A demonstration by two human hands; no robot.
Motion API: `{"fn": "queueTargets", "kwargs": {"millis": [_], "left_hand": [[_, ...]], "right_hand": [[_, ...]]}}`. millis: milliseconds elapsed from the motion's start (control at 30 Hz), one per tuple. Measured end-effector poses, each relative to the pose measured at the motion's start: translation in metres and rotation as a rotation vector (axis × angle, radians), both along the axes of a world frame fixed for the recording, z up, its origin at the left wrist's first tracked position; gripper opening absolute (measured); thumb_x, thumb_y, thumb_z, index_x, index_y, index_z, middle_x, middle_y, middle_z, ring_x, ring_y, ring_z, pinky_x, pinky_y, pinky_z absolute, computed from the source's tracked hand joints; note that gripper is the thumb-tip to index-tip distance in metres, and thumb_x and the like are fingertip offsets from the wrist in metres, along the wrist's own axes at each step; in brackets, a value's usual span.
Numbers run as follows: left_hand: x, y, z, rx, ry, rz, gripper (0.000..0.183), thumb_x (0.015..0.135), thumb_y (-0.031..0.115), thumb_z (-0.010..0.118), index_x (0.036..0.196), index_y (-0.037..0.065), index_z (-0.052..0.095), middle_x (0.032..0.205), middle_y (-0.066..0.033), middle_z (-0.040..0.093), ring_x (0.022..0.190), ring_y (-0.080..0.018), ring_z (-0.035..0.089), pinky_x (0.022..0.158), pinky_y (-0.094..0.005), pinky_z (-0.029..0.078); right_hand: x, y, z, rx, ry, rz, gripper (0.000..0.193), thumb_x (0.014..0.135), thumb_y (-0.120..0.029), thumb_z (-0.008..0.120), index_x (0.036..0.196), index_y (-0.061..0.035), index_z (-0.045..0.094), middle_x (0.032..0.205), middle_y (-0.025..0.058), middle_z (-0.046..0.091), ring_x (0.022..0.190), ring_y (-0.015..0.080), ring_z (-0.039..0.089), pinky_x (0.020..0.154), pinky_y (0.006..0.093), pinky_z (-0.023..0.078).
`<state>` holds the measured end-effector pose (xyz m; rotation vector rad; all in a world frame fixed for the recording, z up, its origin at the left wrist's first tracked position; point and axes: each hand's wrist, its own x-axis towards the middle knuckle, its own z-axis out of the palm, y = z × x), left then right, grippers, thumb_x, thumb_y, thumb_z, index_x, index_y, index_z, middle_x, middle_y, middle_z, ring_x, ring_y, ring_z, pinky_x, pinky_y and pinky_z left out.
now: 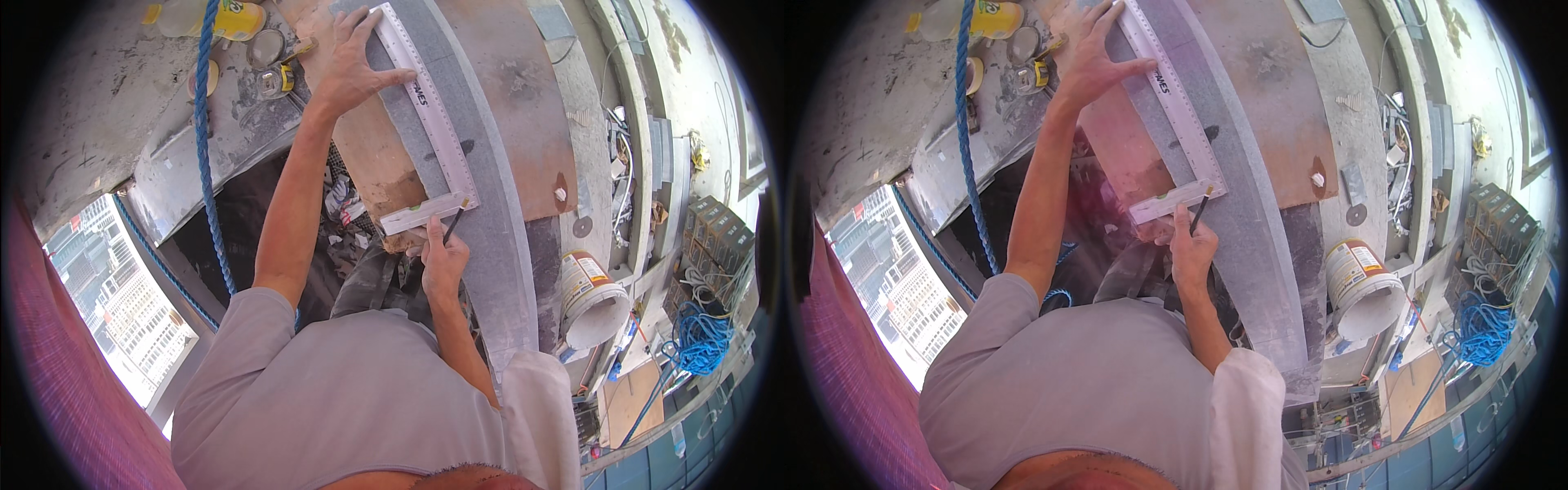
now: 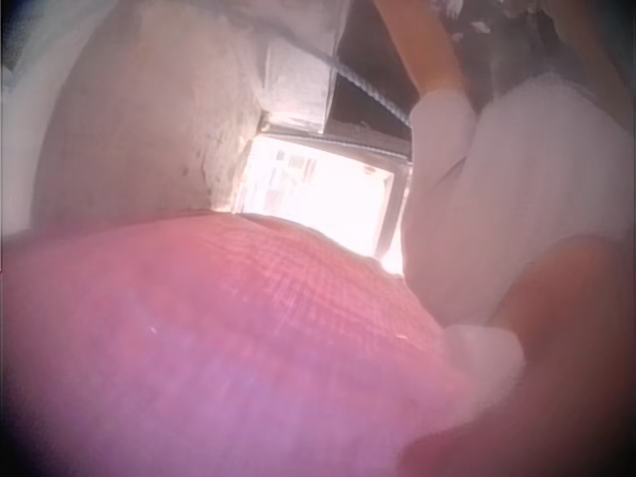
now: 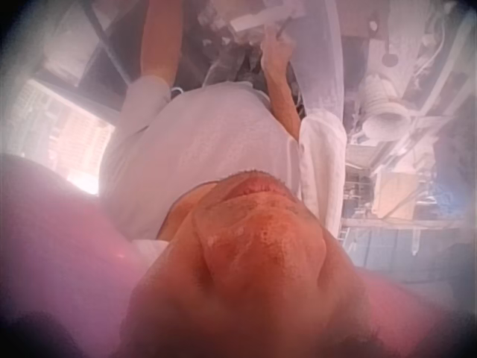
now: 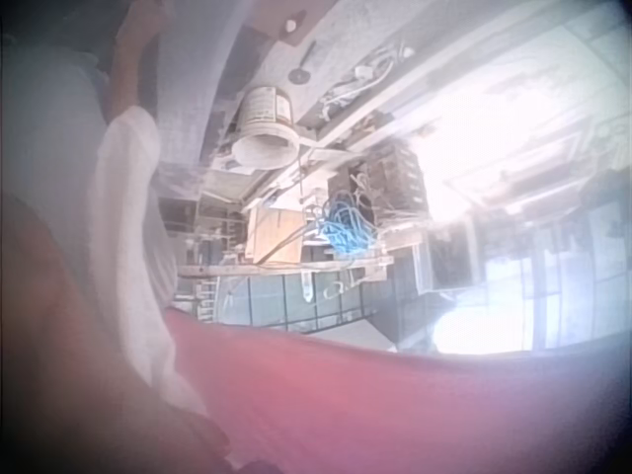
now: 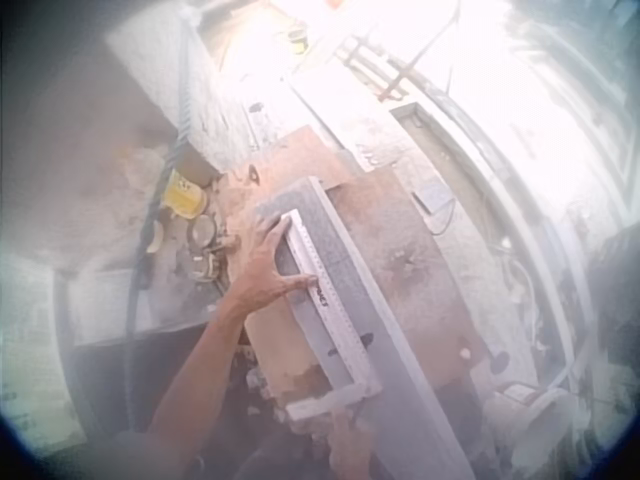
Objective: The person measures a curved stone slab and a circular opening using a tape measure and a set square, then marks the stone with a pencil. The person repeatedly repositions the tools to take multiple measurements and draw lines on the stone surface.
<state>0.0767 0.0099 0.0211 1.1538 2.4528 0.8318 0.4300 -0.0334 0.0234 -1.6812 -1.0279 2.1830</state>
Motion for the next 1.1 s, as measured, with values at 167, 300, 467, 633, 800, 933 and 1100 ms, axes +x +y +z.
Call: {"fn": "queueTargets", "kwargs": {"millis": [167, 300, 467, 633, 800, 933, 1100], "left_hand": [[-0.001, -0.001, -0.005, 0.016, -0.020, 0.007, 0.127, 0.072, 0.053, 0.101, 0.169, -0.002, 0.039, 0.175, -0.0265, 0.033, 0.166, -0.0436, 0.025, 0.137, -0.0510, 0.024], [0.000, 0.000, -0.011, 0.119, 0.049, -0.026, 0.125, 0.072, 0.056, 0.100, 0.169, 0.002, 0.042, 0.177, -0.0249, 0.031, 0.168, -0.0462, 0.019, 0.137, -0.0524, 0.026], [-0.001, -0.001, -0.006, -0.011, 0.034, -0.008, 0.126, 0.073, 0.053, 0.100, 0.168, -0.002, 0.039, 0.175, -0.0266, 0.033, 0.164, -0.0441, 0.028, 0.136, -0.0509, 0.026], [-0.002, -0.001, -0.001, 0.020, -0.008, -0.025, 0.127, 0.072, 0.055, 0.100, 0.168, -0.002, 0.039, 0.174, -0.0265, 0.035, 0.163, -0.0449, 0.030, 0.136, -0.0509, 0.026], [0.000, -0.001, -0.004, -0.013, 0.105, -0.019, 0.127, 0.072, 0.055, 0.100, 0.168, -0.001, 0.039, 0.173, -0.0269, 0.036, 0.163, -0.0452, 0.030, 0.136, -0.0518, 0.026], [-0.001, -0.002, -0.004, -0.025, 0.104, -0.026, 0.127, 0.072, 0.055, 0.099, 0.169, 0.000, 0.039, 0.173, -0.0275, 0.036, 0.163, -0.0457, 0.029, 0.136, -0.0523, 0.026], [-0.001, -0.001, -0.003, 0.013, 0.069, -0.033, 0.126, 0.072, 0.054, 0.100, 0.169, -0.001, 0.039, 0.173, -0.0280, 0.036, 0.163, -0.0460, 0.030, 0.136, -0.0505, 0.028]], "right_hand": [[0.002, 0.001, -0.001, -0.010, -0.012, 0.024, 0.042, 0.116, -0.028, 0.066, 0.116, 0.0112, 0.079, 0.086, 0.0131, 0.079, 0.052, 0.0031, 0.040, 0.053, 0.0285, 0.055], [0.003, 0.000, -0.001, -0.008, -0.024, 0.020, 0.041, 0.116, -0.028, 0.066, 0.116, 0.0115, 0.078, 0.088, 0.0136, 0.079, 0.052, 0.0033, 0.040, 0.053, 0.0285, 0.056], [-0.002, 0.006, 0.004, -0.042, -0.017, 0.034, 0.046, 0.116, -0.031, 0.064, 0.118, 0.0128, 0.077, 0.092, 0.0162, 0.081, 0.051, 0.0048, 0.043, 0.055, 0.0297, 0.057], [0.017, 0.060, 0.042, 0.018, -0.043, 0.241, 0.066, 0.119, -0.048, 0.046, 0.115, 0.0102, 0.077, 0.090, 0.0153, 0.078, 0.058, 0.0094, 0.053, 0.061, 0.0309, 0.057], [-0.030, 0.134, 0.052, 0.478, 0.155, 0.157, 0.055, 0.121, -0.048, 0.043, 0.103, -0.0018, 0.067, 0.075, -0.0006, 0.056, 0.069, 0.0109, 0.058, 0.071, 0.0273, 0.055], [-0.140, 0.166, 0.008, 0.651, 0.473, 0.215, 0.026, 0.113, -0.025, 0.071, 0.113, 0.0010, 0.073, 0.087, 0.0018, 0.072, 0.078, 0.0106, 0.067, 0.073, 0.0284, 0.057], [-0.196, 0.191, -0.017, 0.820, 0.445, 0.313, 0.025, 0.108, -0.012, 0.073, 0.128, 0.0022, 0.079, 0.111, 0.0091, 0.083, 0.100, 0.0137, 0.078, 0.090, 0.0268, 0.062]]}}
